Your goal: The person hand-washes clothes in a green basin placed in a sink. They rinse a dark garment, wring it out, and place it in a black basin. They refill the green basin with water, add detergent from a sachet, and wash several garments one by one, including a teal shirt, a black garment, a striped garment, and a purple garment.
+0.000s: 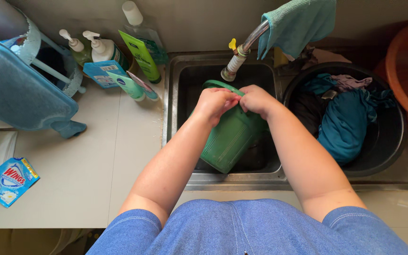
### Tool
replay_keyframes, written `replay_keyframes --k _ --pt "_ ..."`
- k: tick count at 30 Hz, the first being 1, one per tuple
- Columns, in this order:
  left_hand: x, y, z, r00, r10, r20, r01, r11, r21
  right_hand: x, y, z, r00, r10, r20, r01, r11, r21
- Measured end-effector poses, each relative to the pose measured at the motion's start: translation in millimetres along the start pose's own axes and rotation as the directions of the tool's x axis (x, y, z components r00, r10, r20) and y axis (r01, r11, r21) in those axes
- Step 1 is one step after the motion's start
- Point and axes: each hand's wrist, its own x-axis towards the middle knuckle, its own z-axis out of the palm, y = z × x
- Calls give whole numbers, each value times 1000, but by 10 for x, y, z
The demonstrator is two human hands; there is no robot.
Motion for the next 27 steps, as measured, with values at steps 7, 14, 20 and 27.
replay_keyframes --k 7,14,20,27 --pt "178 67 20 997 -41 -58 32 989 -147 214 -144 -150 991 135 21 -136 991 11" --pt "301 90 -11 997 -64 -51 55 987 -149 399 -163 -174 980 190 -55 -189 982 20" --pt "342 101 18 994 -79 -79 72 994 -87 403 -49 -183 970 240 21 -241 958 154" --pt "245 126 62 995 -76 -58 71 993 -91 369 14 -189 981 194 9 -194 972 130"
